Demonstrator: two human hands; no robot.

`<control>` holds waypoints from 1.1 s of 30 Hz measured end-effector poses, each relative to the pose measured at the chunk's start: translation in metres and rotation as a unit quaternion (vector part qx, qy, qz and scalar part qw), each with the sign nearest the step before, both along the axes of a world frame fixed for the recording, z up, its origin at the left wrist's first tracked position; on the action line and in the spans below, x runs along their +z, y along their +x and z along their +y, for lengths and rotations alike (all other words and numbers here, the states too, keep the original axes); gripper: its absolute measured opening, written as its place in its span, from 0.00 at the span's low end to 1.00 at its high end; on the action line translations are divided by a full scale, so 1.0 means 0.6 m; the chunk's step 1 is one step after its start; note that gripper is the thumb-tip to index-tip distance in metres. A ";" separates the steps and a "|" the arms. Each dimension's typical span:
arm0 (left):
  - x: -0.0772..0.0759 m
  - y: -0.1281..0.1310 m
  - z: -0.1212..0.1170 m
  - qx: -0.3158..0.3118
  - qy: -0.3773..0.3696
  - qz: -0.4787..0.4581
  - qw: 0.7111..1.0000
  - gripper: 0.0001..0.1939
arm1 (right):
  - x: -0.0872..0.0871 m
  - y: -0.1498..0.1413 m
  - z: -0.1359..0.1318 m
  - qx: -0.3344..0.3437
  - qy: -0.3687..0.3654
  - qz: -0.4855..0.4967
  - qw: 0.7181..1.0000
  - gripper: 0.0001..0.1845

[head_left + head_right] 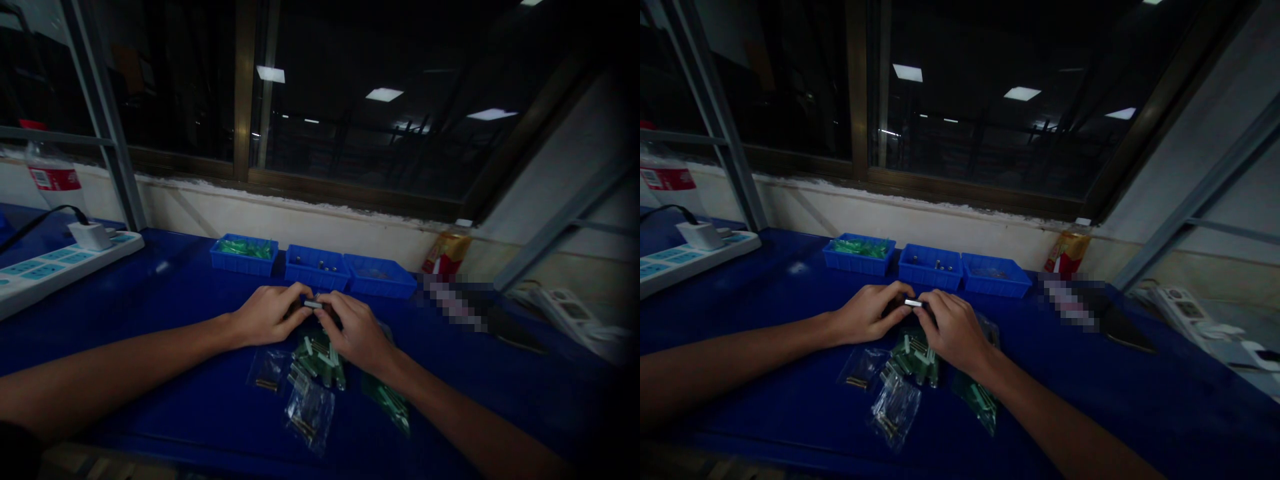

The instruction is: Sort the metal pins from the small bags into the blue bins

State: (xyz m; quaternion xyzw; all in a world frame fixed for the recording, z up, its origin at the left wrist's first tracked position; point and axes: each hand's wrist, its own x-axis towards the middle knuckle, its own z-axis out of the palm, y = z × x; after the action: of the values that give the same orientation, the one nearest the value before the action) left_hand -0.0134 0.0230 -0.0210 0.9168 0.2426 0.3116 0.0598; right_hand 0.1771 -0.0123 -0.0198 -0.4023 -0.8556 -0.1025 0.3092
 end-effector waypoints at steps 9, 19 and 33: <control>-0.003 0.000 0.002 0.004 0.026 -0.008 1.000 0.09 | 0.002 0.000 -0.004 -0.006 -0.023 0.011 1.000 0.08; -0.004 -0.002 0.005 0.010 0.057 0.021 0.998 0.14 | -0.001 -0.001 -0.003 0.016 0.006 0.002 1.000 0.06; -0.003 -0.001 -0.001 -0.007 0.017 -0.017 1.000 0.09 | -0.002 0.003 0.004 0.024 0.004 0.005 1.000 0.06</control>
State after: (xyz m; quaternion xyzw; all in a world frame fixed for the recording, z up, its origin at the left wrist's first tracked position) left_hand -0.0139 0.0225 -0.0227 0.9140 0.2299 0.3306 0.0503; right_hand 0.1791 -0.0098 -0.0207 -0.3809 -0.8630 -0.0969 0.3174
